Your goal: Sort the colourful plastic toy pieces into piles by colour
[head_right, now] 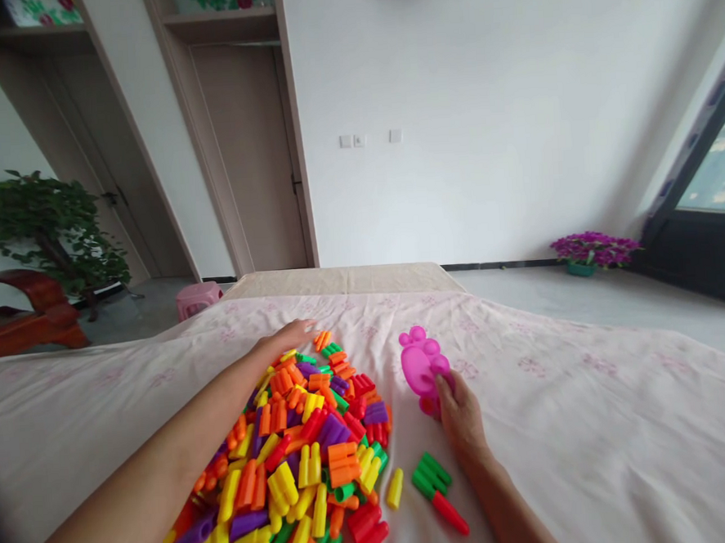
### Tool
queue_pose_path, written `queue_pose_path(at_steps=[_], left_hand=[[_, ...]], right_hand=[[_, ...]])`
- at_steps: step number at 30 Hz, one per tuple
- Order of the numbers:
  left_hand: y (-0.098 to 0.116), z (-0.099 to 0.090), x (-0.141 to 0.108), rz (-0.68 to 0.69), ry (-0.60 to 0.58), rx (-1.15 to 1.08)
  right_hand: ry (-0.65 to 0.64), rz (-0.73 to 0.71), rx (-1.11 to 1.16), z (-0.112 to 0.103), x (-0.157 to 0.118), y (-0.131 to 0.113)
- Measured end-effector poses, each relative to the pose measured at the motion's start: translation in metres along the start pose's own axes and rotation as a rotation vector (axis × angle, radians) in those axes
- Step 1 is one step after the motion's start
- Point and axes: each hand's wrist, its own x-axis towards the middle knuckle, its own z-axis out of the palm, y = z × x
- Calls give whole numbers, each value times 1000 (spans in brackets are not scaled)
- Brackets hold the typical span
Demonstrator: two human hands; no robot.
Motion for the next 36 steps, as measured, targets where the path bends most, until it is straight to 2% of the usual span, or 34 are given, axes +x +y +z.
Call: queue_pose_path(at_steps=[4,8,10,12,14,16,17,19,22,24,27,29,31,34,36], left_hand=[[13,27,6,11,-58,15],[20,33,-5,49,-32,-28],[25,28,-13,51,3,-81],[33,20,-21,45,51,-153],[43,10,-30,54,93,-246],[56,-1,-43,86,100,-345],[63,-5,-51,105,88,-387],[80,-11,-69,151,28,-471],[108,-11,-100,237,-136,-660],[126,-6,-119,240,-202,-747],[146,4,-140,206,-226,-750],[151,8,-150,191,-235,-721],[150,8,-158,165,-235,-678],[143,0,-168,110,-207,-595],[139,-6,-173,92,-172,-566]], right_hand=[[8,-20,9,-2,-1,-5],[-20,-15,145,-2,-7,-18],[-105,6,257,0,-13,-30],[-245,33,336,2,-20,-42],[-418,60,313,4,-26,-52],[-525,50,195,6,-29,-59],[-532,21,111,7,-29,-62],[-464,-70,-46,9,-29,-69],[-371,-172,-220,16,-28,-92],[-393,-179,-255,22,-29,-111],[-490,-203,-226,34,-30,-133],[-499,-252,-224,39,-30,-135],[-402,-256,-225,40,-27,-130],[-286,-130,-178,38,-22,-122],[-376,-50,-120,37,-24,-124]])
